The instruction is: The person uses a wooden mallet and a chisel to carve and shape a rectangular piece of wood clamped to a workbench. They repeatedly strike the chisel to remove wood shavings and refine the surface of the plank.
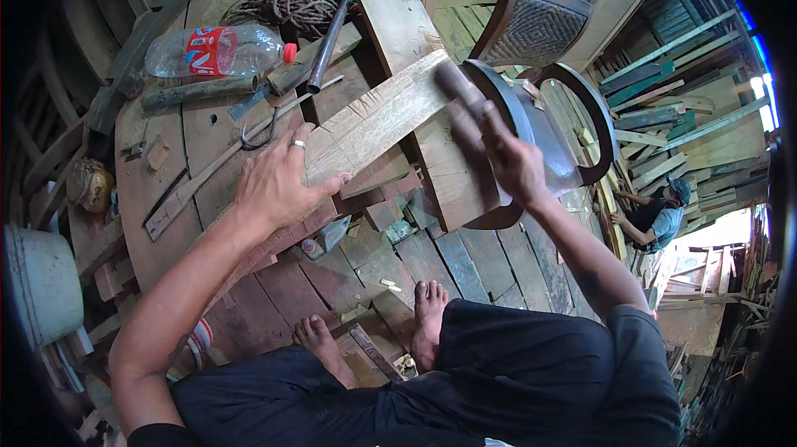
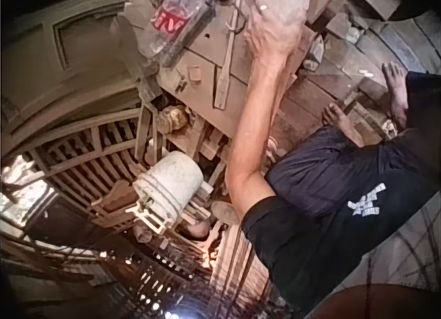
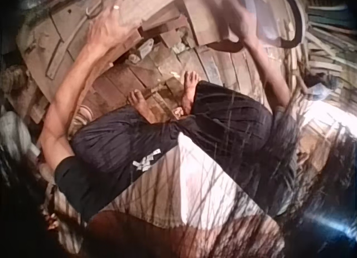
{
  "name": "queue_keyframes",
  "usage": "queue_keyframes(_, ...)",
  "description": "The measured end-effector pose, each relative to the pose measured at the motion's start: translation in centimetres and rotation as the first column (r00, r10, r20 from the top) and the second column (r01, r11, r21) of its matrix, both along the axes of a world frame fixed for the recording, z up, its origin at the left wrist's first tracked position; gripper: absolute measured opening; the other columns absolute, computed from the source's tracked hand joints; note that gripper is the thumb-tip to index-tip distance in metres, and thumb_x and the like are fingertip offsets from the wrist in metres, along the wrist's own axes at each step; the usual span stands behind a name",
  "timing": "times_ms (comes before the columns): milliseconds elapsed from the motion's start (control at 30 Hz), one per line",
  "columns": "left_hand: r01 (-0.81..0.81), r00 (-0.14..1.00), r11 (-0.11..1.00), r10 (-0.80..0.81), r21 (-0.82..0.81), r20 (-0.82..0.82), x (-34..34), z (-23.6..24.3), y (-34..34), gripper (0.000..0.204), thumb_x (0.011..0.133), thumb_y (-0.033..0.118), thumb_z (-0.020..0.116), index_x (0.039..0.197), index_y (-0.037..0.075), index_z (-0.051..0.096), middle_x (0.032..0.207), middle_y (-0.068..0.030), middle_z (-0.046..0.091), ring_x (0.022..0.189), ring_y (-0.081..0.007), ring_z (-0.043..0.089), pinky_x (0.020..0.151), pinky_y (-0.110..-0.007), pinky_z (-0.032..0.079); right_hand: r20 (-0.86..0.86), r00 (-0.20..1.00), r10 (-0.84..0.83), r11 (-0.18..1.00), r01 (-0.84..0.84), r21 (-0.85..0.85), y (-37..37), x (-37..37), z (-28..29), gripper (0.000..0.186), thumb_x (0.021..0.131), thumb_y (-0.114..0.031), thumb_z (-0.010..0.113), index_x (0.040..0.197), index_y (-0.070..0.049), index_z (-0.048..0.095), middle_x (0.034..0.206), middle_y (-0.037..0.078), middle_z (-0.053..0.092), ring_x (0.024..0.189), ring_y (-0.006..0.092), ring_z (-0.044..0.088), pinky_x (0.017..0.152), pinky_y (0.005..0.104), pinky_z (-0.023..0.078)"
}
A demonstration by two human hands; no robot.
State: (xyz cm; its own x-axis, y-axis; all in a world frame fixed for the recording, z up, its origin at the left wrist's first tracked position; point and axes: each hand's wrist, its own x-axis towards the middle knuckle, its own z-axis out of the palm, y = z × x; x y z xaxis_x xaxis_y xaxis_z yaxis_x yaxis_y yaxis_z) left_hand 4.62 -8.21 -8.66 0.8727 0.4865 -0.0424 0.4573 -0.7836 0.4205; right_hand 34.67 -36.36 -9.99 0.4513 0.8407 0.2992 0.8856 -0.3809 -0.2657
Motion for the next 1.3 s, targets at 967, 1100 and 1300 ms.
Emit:
queue_keyframes(967,0.017,0.998,1.0,-0.017,0.008,0.056,-0.7,-0.4,0.2,0.1,0.088,0.062,0.074,0.152,-0.008,0.043,0.137,-0.0341,0.061,0.123,-0.0472,0.064,0.103,-0.054,0.051,0.158,0.902,0.401,0.916,-0.395,-0.072,6.4,-2.7,0.2,0.068,0.101,-0.027,0.063,0.164,-0.032,0.037,0.076,0.009,0.069,0.056,0.0298,0.067,0.05,0.0447,0.053)
queue_keyframes(1100,0.019,1.0,1.0,-0.02,-0.018,-0.008,0.2,-0.3,0.4,0.104,0.086,0.067,0.072,0.153,-0.008,0.043,0.141,-0.0332,0.06,0.126,-0.0455,0.063,0.105,-0.054,0.051,0.059,0.997,-0.042,0.999,0.042,-0.003,6.8,-1.0,0.6,0.066,0.101,-0.032,0.064,0.162,-0.027,0.041,0.073,0.016,0.07,0.061,0.0346,0.07,0.055,0.0491,0.053)
queue_keyframes(1300,0.009,0.999,0.999,-0.011,-0.038,-0.034,-0.2,0.3,0.4,0.103,0.087,0.067,0.072,0.152,-0.008,0.044,0.14,-0.0327,0.06,0.124,-0.0459,0.064,0.103,-0.055,0.052,0.101,0.911,0.4,0.915,-0.392,-0.094,6.5,-3.0,0.6,0.062,0.096,-0.022,0.068,0.155,-0.028,0.052,0.082,0.012,0.072,0.062,0.0312,0.07,0.052,0.0419,0.055)
